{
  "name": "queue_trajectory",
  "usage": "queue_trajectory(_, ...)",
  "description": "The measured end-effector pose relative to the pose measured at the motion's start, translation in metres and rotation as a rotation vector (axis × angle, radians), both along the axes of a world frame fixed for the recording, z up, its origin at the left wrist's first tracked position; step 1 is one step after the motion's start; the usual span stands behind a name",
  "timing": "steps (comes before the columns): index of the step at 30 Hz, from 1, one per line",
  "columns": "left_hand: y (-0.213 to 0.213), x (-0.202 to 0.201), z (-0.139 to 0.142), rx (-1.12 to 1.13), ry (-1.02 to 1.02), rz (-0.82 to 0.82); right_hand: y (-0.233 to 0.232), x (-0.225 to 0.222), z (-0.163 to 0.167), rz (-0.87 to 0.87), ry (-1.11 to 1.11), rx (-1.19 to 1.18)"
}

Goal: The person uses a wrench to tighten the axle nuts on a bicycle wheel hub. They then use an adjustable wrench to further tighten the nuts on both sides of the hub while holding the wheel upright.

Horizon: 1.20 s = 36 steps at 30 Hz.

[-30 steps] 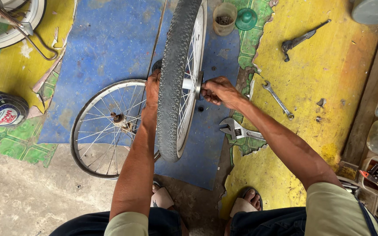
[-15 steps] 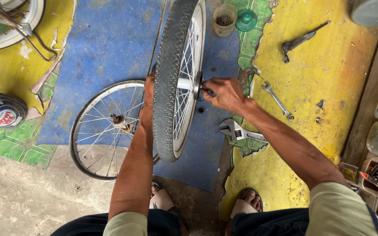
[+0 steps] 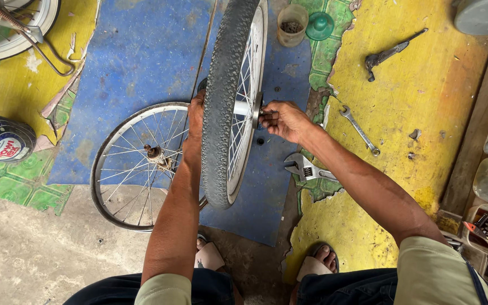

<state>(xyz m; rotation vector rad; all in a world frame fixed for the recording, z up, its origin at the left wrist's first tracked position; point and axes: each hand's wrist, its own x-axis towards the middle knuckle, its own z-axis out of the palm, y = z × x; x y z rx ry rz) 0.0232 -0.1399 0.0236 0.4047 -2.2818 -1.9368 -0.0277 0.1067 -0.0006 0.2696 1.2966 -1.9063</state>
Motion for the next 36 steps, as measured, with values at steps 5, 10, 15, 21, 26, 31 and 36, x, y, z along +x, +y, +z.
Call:
queue_trajectory(5,0.0,-0.001,-0.002,0.105,0.042,-0.027,-0.004,0.002,0.004,-0.081,0.081,0.031)
queue_trajectory(10,0.0,0.006,-0.011,0.097,0.381,-0.143,-0.009,0.014,0.009,-0.085,0.436,0.265)
queue_trajectory(15,-0.004,0.012,-0.022,0.133,0.46,-0.178,-0.008,0.018,0.005,0.042,1.183,0.334)
queue_trajectory(21,-0.007,0.014,-0.025,0.177,0.447,-0.19,0.001,0.02,0.009,0.061,1.858,0.439)
queue_trajectory(26,-0.005,0.019,-0.022,0.508,0.396,-0.185,-0.004,0.018,0.016,0.006,1.023,0.332)
queue_trajectory(31,-0.008,0.008,-0.022,-0.126,0.329,-0.127,-0.001,0.008,0.017,0.066,0.233,0.106)
queue_trajectory(36,-0.009,-0.011,-0.026,-0.056,-0.063,0.018,0.0,0.003,0.004,-0.028,0.096,-0.021)
